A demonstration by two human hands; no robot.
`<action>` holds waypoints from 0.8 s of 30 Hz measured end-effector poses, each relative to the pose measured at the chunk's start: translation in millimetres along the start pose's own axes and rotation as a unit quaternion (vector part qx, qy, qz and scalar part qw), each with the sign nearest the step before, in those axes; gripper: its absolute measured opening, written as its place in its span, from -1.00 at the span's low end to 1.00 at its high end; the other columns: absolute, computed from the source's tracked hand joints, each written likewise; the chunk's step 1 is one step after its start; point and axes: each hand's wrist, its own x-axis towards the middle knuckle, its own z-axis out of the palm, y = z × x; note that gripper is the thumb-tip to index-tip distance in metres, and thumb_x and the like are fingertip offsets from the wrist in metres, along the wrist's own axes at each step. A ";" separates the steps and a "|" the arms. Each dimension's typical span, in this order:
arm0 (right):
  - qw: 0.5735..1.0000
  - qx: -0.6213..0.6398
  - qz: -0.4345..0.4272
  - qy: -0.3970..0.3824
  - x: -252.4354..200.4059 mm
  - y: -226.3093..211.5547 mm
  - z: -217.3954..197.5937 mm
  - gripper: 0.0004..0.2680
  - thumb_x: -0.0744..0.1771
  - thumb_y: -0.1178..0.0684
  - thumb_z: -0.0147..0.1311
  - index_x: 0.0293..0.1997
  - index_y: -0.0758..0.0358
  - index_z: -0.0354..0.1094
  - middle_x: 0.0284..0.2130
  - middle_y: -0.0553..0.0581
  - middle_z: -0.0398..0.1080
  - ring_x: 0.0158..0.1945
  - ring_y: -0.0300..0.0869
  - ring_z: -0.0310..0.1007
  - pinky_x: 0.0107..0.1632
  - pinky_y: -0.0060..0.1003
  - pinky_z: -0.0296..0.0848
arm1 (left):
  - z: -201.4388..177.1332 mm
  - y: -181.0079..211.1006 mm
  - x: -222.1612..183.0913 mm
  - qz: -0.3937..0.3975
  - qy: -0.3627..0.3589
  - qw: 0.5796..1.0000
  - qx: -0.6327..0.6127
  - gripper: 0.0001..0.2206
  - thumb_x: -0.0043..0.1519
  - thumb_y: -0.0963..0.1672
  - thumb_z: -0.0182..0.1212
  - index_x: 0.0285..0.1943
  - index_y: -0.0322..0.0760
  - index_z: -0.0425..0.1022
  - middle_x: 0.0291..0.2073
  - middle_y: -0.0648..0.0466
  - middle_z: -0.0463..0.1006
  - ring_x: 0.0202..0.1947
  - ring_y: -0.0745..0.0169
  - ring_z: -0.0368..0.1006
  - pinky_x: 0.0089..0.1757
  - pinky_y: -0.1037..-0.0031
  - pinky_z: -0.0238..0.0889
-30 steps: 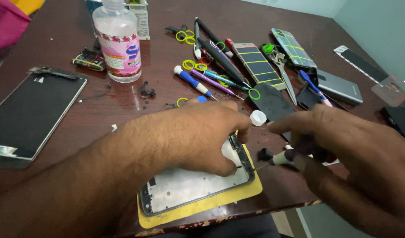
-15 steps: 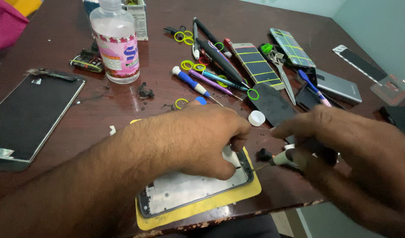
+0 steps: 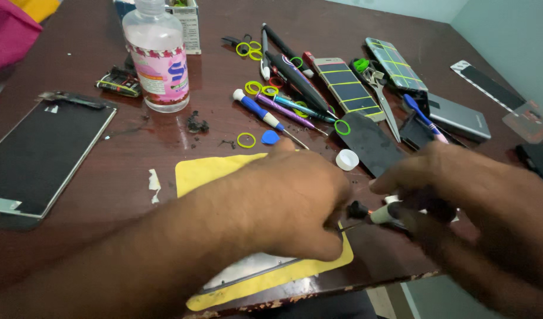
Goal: The person uses a screwdriver to remove screws from the back of a disassembled smartphone. They then lift the back cover to reveal the internal components and continue to remove screws from the interior frame.
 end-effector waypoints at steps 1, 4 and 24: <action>0.997 0.035 -0.061 0.020 -0.2 -0.9 -0.3 -0.68 0.24 0.02 0.29 0.12 0.03 0.49 -0.16 -0.01 0.49 -0.19 -0.30 0.53 -0.20 -0.32 0.51 | 1.6 0.8 0.4 0.001 -0.009 1.000 0.014 -0.70 -0.05 0.02 0.30 -0.26 -0.20 0.65 -0.32 -0.07 0.67 -0.15 -0.16 0.55 0.21 0.06 0.09; 0.999 0.024 0.025 -0.008 -2.9 0.1 -0.9 -0.65 0.23 -0.08 0.38 0.11 -0.05 0.50 -0.21 -0.05 0.55 -0.18 -0.29 0.58 -0.19 -0.32 0.52 | 5.5 4.5 5.8 0.006 -0.024 0.999 0.043 -0.67 -0.04 0.03 0.29 -0.30 -0.28 0.64 -0.34 -0.12 0.64 -0.15 -0.18 0.54 0.20 -0.06 0.04; 0.959 0.202 0.027 0.199 -30.7 66.6 29.8 -0.73 0.27 0.17 0.13 0.07 0.29 0.31 -0.21 0.19 0.55 -0.07 -0.12 0.66 0.08 -0.21 0.60 | 16.3 22.1 11.5 0.010 -0.008 0.989 0.147 -0.74 0.06 0.03 0.32 -0.27 -0.18 0.62 -0.31 0.00 0.63 -0.14 -0.01 0.52 -0.03 0.07 0.21</action>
